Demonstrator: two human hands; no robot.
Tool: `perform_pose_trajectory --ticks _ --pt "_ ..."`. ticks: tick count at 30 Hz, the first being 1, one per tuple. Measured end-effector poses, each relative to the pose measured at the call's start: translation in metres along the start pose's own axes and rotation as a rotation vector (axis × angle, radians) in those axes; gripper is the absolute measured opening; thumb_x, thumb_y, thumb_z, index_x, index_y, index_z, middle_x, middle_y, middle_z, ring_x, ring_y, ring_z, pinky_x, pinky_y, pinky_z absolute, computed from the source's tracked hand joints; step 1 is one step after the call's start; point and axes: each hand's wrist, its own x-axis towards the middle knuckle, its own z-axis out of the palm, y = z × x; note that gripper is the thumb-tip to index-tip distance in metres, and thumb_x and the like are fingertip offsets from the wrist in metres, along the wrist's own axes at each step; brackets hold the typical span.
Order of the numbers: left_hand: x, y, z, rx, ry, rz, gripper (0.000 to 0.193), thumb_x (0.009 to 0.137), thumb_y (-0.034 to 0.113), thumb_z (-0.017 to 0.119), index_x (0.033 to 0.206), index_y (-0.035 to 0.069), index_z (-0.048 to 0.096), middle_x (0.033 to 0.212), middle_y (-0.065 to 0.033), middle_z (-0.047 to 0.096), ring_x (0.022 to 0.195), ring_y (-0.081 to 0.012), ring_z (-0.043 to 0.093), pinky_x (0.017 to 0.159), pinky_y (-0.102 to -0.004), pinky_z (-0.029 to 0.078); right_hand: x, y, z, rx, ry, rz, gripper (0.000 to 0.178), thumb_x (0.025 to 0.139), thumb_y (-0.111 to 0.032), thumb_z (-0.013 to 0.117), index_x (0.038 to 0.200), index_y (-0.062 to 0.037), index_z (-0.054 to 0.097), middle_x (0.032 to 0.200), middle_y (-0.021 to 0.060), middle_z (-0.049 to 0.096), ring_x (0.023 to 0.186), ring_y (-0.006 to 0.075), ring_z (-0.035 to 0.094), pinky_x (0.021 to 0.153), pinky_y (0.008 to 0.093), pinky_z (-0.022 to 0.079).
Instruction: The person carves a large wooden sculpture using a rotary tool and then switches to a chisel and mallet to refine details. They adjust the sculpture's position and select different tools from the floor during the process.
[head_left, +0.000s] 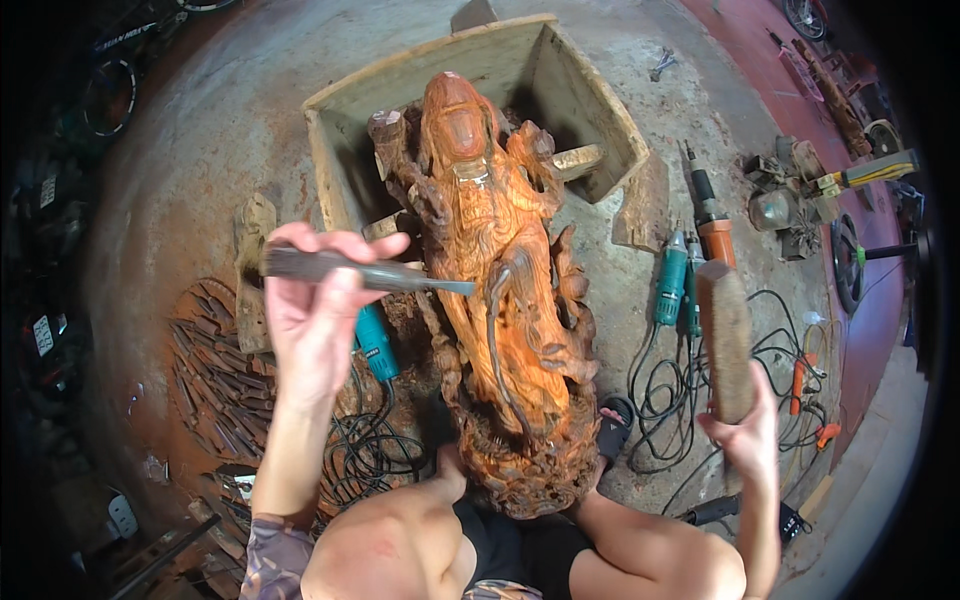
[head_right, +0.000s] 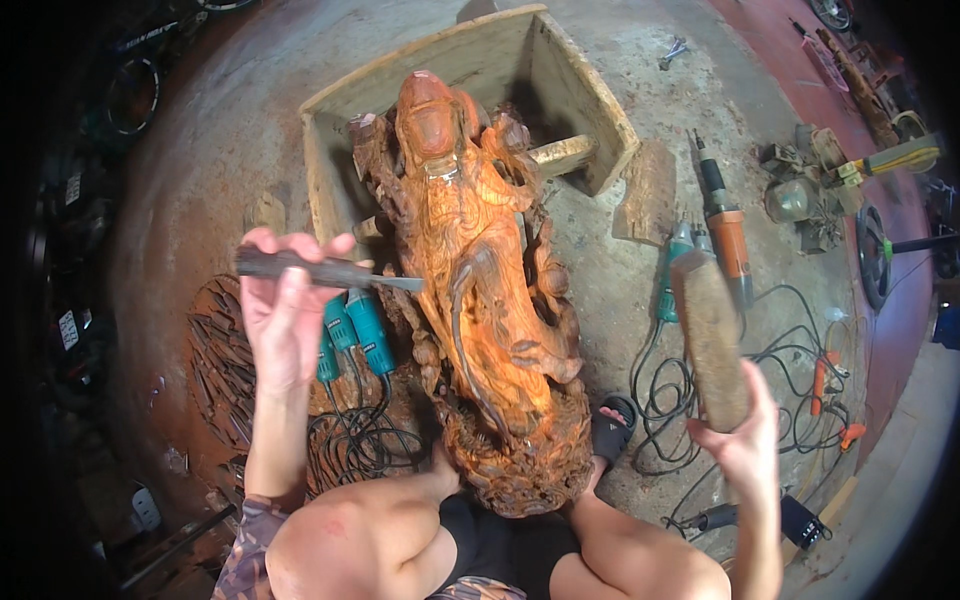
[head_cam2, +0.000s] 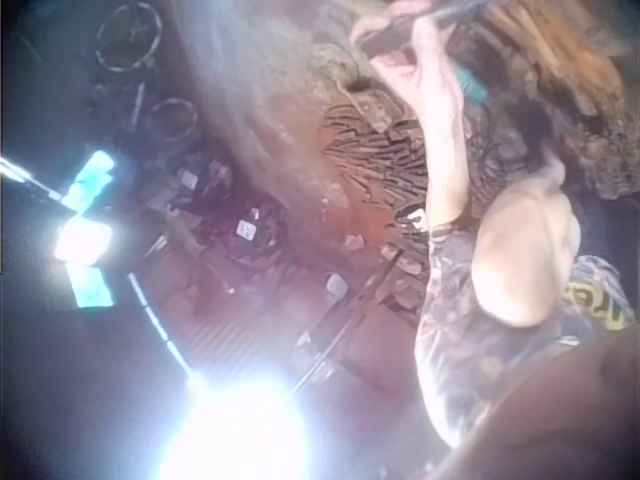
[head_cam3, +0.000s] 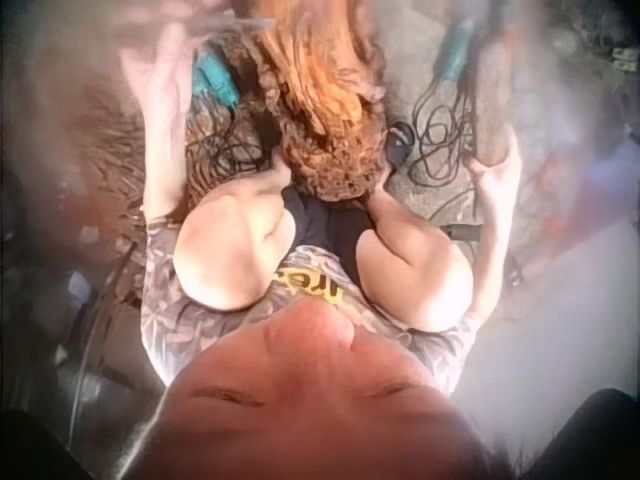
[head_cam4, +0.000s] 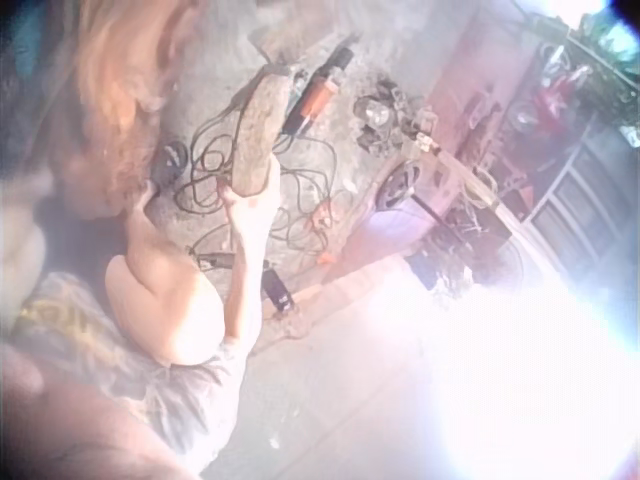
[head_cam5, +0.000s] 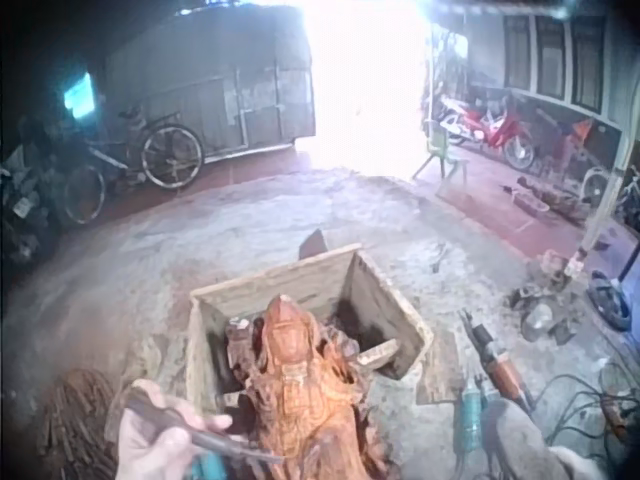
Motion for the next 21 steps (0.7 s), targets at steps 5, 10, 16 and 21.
perform_pose_trajectory --ticks 5,10,16,21 --pt "0.022 -0.031 0.018 0.069 -0.1 0.012 0.039 0.085 -0.015 0.064 0.113 0.007 0.049 0.101 -0.0084 0.061 0.102 -0.0187 0.062 0.106 -0.0561 0.048 0.038 -0.056 -0.036 -0.166 0.061 -0.114 0.086 0.056 -0.004 0.083 0.134 0.0028 0.05 0.111 0.0104 0.065 0.103 0.0189 0.061 0.095 0.0338 0.048" --pt "0.026 -0.039 0.009 0.132 -0.13 0.039 0.036 0.085 -0.014 0.066 0.109 0.005 0.049 0.104 -0.0107 0.059 0.102 -0.0211 0.063 0.101 -0.051 0.052 0.063 -0.109 -0.026 -0.226 0.014 -0.295 0.081 0.057 -0.007 0.082 0.132 0.0027 0.052 0.113 0.0117 0.065 0.107 0.0193 0.061 0.096 0.0334 0.046" --pt "0.029 -0.037 0.013 0.108 -0.171 0.089 0.036 0.083 -0.016 0.067 0.107 0.004 0.049 0.103 -0.0118 0.061 0.1 -0.0253 0.067 0.093 -0.043 0.056 0.07 -0.148 -0.005 -0.333 -0.107 -0.549 0.091 0.059 -0.003 0.084 0.141 0.0019 0.045 0.118 0.0103 0.063 0.108 0.0193 0.062 0.095 0.0321 0.049" --pt "0.034 -0.03 0.022 0.206 -0.232 0.09 0.035 0.081 -0.019 0.067 0.103 0.002 0.05 0.1 -0.0124 0.062 0.097 -0.0248 0.068 0.088 -0.0384 0.057 0.07 -0.199 0.0 -0.44 -0.135 -0.986 0.091 0.061 0.002 0.083 0.143 -0.0001 0.045 0.128 0.0127 0.062 0.119 0.0227 0.06 0.102 0.0368 0.049"
